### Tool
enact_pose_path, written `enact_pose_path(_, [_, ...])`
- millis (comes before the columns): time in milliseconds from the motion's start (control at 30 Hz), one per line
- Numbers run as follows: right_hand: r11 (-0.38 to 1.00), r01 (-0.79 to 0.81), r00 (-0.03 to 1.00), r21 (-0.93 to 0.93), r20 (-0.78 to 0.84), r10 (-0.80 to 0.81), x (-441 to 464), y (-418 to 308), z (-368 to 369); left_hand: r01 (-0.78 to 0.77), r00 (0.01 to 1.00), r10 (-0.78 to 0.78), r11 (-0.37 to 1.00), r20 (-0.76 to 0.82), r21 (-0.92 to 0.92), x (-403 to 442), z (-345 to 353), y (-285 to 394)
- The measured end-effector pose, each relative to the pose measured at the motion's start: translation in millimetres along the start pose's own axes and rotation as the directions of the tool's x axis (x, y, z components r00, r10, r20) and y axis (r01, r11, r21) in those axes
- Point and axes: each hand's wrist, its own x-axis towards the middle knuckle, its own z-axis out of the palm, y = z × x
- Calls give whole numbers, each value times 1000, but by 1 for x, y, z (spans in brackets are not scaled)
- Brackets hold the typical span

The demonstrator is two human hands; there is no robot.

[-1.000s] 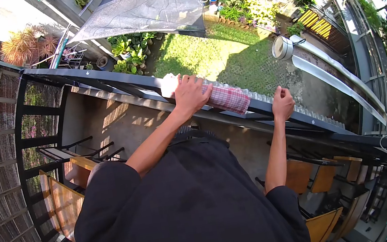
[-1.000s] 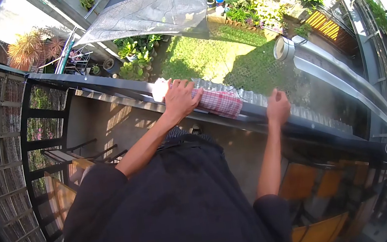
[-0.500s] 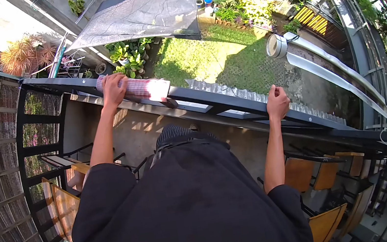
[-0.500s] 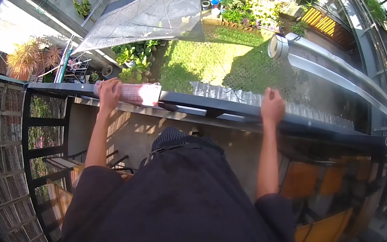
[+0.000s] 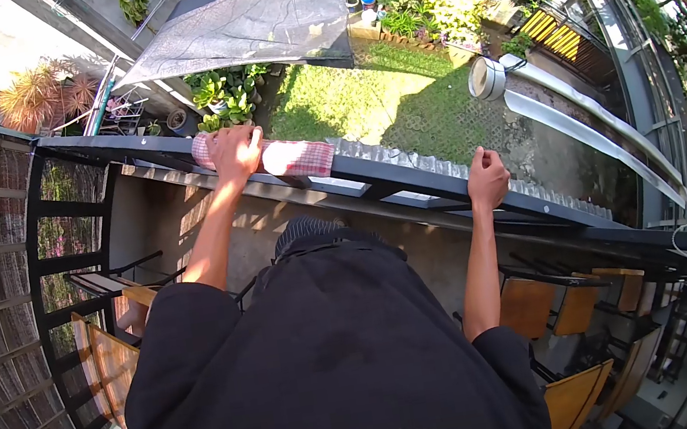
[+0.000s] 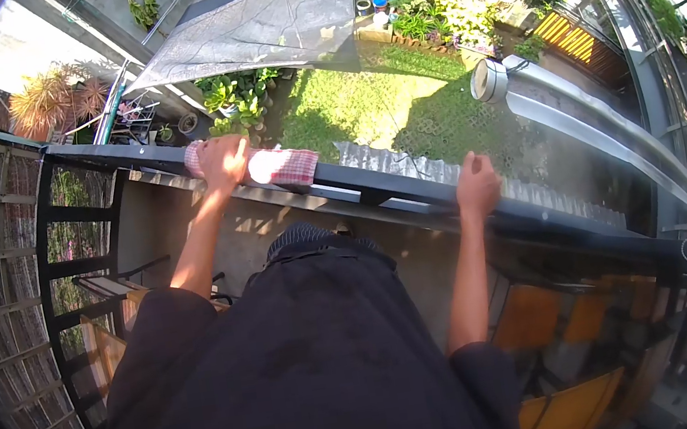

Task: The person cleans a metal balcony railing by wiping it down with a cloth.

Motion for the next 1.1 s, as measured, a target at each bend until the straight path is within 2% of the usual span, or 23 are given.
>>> enact_pose_path(67, [1000,1,1000,18,-3,-1,0,-1,0,11,994,-11,1000,106,3,-5,3,40])
enact_pose_path(133, [1000,-1,1000,26,-3,1,-1,0,1,-189,980,188,982,65,10,-14,-10,84])
enact_pose_path(200, [1000,-3,1000,20,-8,3,0,0,1,-430,903,426,885,-60,-178,-27,19,130])
enact_pose_path(267, [1000,-9,1000,17,-6,9,-1,0,0,-271,963,265,928,-57,-257,-32,10,171])
enact_pose_path(333, [1000,4,1000,16,-29,-3,0,1,1,-255,962,269,943,40,-214,-35,-2,186])
enact_pose_path(400, [999,34,996,17,-80,-33,0,4,5,-259,956,280,946,86,-197,-34,-5,189])
enact_pose_path(567, [999,20,998,36,-56,-17,1,9,8,-263,953,285,946,102,-187,-32,-2,161])
enact_pose_path(667, [999,24,998,31,-63,-22,1,7,8,-522,852,513,847,-101,-104,-29,22,118])
enact_pose_path(700, [999,26,998,27,-63,-24,0,7,8,-430,903,426,893,-57,-135,-28,-1,110])
enact_pose_path(767, [999,4,999,33,-33,-3,-1,2,5,-246,969,241,963,-52,-115,-20,5,80])
enact_pose_path(800, [999,-8,1000,35,-18,9,-1,0,3,-250,967,253,964,24,-90,-16,0,60])
enact_pose_path(833, [1000,-7,1000,27,-20,8,-1,-1,3,-125,990,130,988,56,-92,-9,5,43])
enact_pose_path(867, [1000,-7,1000,19,-22,7,-1,-1,3,-44,964,66,995,256,-92,1,-9,25])
enact_pose_path(900, [1000,-6,1000,11,-24,6,-2,-2,4,-83,993,89,994,83,-77,-1,1,0])
enact_pose_path(933, [1000,-7,1000,1,-21,7,-2,-1,4,-53,988,64,995,137,-78,3,-14,-12])
enact_pose_path(967, [1000,-8,1000,-7,-20,8,-1,-1,4,-36,997,42,995,67,-88,5,-14,-28])
enact_pose_path(1100, [1000,-27,1000,-6,-4,27,-1,-3,2,-12,998,20,994,67,-112,11,-19,-58])
